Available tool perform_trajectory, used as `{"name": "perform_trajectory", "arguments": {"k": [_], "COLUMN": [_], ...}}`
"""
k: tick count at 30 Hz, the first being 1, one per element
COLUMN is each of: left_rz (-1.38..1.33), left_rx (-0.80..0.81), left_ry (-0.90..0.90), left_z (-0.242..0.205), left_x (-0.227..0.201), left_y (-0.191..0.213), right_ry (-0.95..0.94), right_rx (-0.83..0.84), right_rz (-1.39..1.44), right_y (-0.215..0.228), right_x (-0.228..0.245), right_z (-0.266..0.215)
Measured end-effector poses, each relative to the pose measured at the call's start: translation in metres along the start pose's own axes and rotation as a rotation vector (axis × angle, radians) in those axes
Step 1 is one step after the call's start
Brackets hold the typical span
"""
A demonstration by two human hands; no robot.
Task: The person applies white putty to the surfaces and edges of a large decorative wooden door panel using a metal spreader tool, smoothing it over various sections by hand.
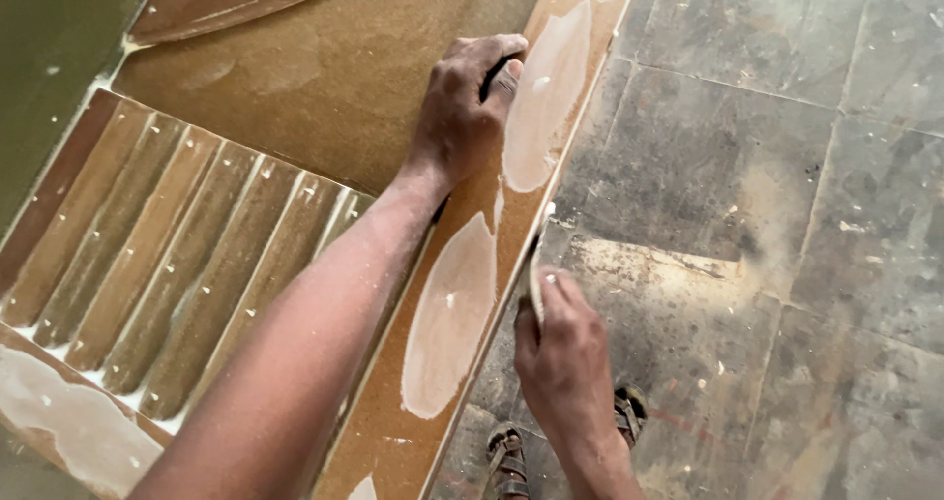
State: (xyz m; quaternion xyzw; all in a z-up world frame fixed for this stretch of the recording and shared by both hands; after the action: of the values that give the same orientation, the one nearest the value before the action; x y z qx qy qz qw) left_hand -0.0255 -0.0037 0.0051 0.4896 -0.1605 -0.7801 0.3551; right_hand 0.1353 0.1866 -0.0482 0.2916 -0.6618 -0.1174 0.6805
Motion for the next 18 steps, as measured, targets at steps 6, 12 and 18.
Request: {"name": "perform_trajectory", "arguments": {"k": [6, 12, 18], "left_rz": [-0.051, -0.024, -0.049], "left_rx": [-0.016, -0.013, 0.044], "left_ry": [-0.019, -0.017, 0.087], "left_z": [0.0, -0.001, 0.0], "left_x": [-0.004, 0.003, 0.004], "left_y": [0.001, -0.001, -0.002], "right_ry": [0.184, 0.059, 0.26], "right_rx": [0.147, -0.132, -0.097], "right_rz": [0.072, 0.244, 0.334], "right_y": [0.022, 0.059, 0.04], "right_x": [-0.05, -0.051, -0.031], "right_z": [0.003, 0.056, 0.047]}}
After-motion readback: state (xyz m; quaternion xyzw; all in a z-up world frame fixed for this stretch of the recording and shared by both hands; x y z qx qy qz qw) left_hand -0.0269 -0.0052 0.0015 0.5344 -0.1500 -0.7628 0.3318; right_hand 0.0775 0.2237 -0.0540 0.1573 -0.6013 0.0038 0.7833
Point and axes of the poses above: each hand's wrist, its own z-axis towards the middle knuckle, its own y-axis out of the back of the hand, x = y × z, the point moved 3 cm from there along z, towards the middle knuckle, and after that the axes turned 1 degree about z, right-handed, at the moved point
